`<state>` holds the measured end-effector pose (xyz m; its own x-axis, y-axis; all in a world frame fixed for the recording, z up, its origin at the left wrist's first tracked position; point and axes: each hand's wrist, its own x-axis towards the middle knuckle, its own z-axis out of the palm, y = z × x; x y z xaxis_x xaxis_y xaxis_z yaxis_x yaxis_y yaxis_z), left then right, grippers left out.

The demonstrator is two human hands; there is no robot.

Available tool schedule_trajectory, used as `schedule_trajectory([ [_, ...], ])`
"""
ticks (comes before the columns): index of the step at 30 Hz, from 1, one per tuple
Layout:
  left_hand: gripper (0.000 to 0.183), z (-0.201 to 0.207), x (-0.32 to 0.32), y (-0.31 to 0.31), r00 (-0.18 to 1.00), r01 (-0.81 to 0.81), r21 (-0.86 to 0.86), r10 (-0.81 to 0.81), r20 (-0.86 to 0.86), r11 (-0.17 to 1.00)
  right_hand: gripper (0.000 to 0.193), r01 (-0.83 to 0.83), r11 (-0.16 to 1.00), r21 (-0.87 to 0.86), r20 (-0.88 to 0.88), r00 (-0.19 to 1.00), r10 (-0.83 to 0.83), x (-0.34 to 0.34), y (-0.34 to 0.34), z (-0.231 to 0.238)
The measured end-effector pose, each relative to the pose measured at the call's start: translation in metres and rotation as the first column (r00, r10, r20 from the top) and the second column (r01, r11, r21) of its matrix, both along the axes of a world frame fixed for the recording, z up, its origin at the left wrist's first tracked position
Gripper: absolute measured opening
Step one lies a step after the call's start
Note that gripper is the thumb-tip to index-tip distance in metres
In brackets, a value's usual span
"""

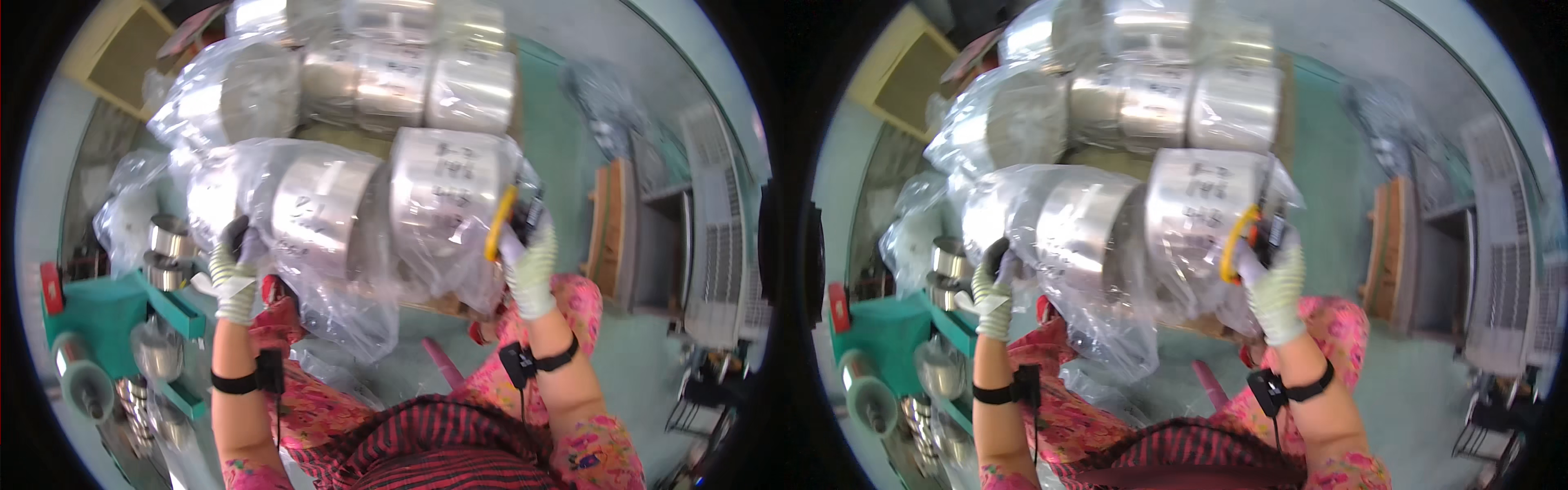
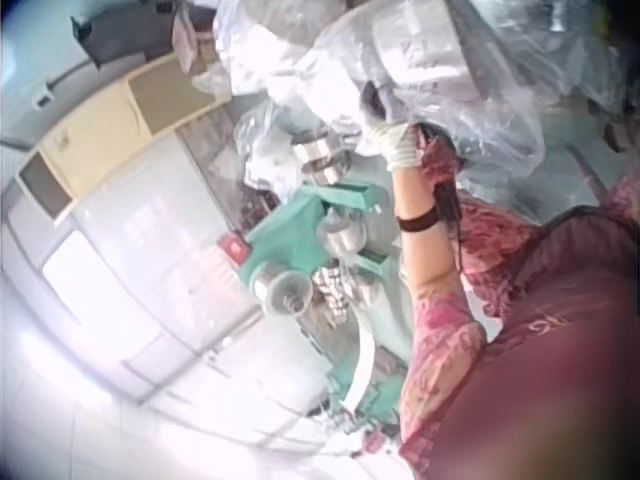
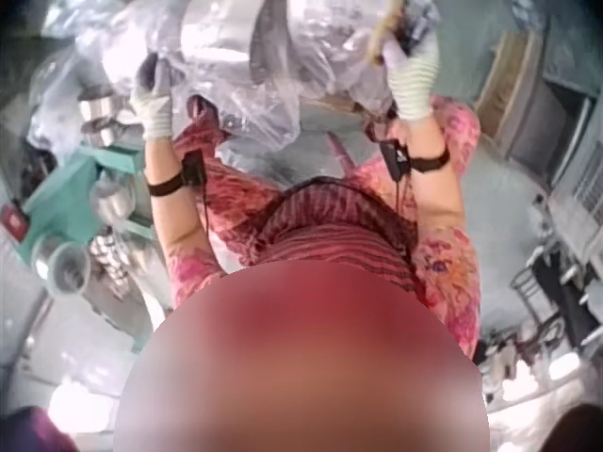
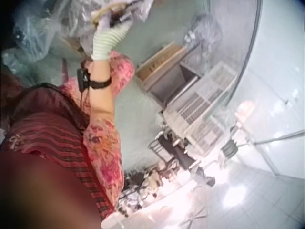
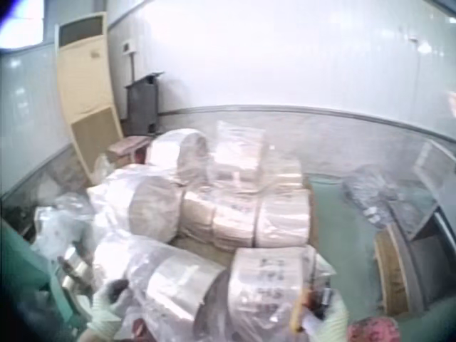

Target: The recorder is sitting on the floor inspecting and labeling rolls of metal strips on a pallet using a pen and scissors.

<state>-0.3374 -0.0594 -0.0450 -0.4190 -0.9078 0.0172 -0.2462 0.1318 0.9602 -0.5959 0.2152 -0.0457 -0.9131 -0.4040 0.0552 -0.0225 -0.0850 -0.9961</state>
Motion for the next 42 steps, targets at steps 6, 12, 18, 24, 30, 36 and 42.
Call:
schedule_trajectory([
  [6, 0.088, -0.044, -0.007, -0.019, 0.998, -0.047, -0.253, 0.057, 0.031, 0.966, 0.036, -0.17, 0.971, 0.167, -0.012, 0.985, 0.174, 0.036, -0.042, 0.007],
  [12, 0.066, -0.048, -0.013, -0.02, 0.975, 0.216, 0.091, -0.219, 0.033, 0.972, 0.05, -0.268, 0.918, 0.293, -0.087, 0.948, 0.305, 0.025, -0.039, -0.036],
  [18, 0.028, -0.045, -0.065, 0.004, 0.787, 0.607, -0.196, -0.548, 0.284, 0.77, 0.048, -0.216, 0.849, 0.483, -0.179, 0.924, 0.337, 0.013, -0.051, -0.06],
  [24, 0.022, -0.037, -0.072, -0.001, 0.771, 0.632, -0.126, -0.604, 0.201, 0.765, 0.025, -0.175, 0.794, 0.582, 0.016, 0.979, 0.204, 0.014, -0.057, -0.058],
  [30, 0.023, -0.03, -0.073, -0.001, 0.728, 0.686, -0.075, -0.684, 0.059, 0.724, 0.02, -0.037, 0.948, 0.315, 0.003, 0.999, 0.038, 0.021, -0.049, -0.076],
  [36, 0.012, -0.042, -0.081, 0.003, 0.727, 0.687, -0.06, -0.683, 0.068, 0.724, 0.027, -0.11, 0.844, 0.525, 0.03, 0.993, 0.111, 0.001, -0.029, -0.087],
  [42, 0.013, -0.046, -0.075, 0.012, 0.763, 0.642, -0.14, -0.647, 0.014, 0.754, 0.038, -0.096, 0.766, 0.636, -0.013, 0.991, 0.135, -0.004, -0.04, -0.081],
])
